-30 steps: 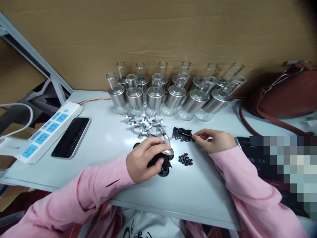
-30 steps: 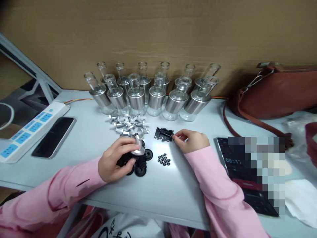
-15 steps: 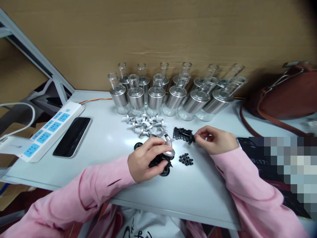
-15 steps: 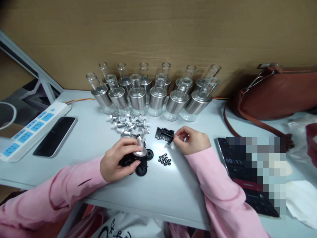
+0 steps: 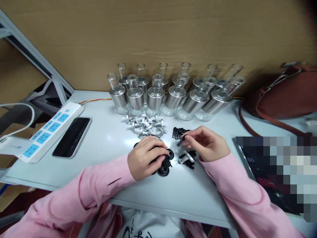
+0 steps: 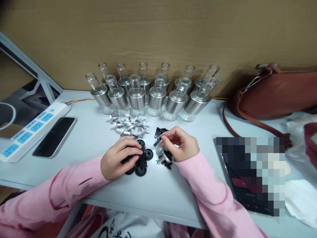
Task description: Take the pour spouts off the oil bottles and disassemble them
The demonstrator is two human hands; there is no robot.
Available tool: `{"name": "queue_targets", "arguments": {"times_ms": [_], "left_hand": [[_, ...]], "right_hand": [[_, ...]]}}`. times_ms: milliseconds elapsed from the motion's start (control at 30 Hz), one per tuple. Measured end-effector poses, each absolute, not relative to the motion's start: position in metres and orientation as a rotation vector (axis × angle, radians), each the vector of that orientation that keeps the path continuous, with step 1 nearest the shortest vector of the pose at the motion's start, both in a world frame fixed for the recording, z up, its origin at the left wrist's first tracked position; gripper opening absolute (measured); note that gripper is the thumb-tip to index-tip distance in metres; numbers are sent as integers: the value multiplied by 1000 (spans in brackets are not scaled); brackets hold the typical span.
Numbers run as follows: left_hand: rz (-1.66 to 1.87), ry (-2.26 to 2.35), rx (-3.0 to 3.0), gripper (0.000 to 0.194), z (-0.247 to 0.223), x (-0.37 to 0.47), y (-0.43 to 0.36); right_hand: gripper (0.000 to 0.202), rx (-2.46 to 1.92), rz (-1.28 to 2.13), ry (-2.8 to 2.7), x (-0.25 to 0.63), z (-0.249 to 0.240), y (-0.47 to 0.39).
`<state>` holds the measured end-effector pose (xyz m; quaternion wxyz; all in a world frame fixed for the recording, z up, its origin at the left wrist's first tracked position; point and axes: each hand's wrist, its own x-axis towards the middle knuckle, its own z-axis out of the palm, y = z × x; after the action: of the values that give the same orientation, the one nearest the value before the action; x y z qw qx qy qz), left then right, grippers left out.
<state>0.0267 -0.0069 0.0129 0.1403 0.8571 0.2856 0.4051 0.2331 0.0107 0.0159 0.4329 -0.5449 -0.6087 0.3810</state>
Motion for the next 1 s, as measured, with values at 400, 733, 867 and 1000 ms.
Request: {"name": "queue_targets", "arguments": {"times_ms": [400,733,867,1000], "left_hand": [[1101,853,2523,14,16,26,-7],[1095,857,2533,14,17,26,-7],[1096,859,2531,15,17,26,-7],[1142,850,2499,16,17,26,-7]], "right_hand": [[6,-1398,391,-2114,231,10,7],[8,-1282,373,-2194,231,9,6],[8,-1304,437,-2133,230,9,4],[6,-1363,642,-1741,234,18,7]]}}
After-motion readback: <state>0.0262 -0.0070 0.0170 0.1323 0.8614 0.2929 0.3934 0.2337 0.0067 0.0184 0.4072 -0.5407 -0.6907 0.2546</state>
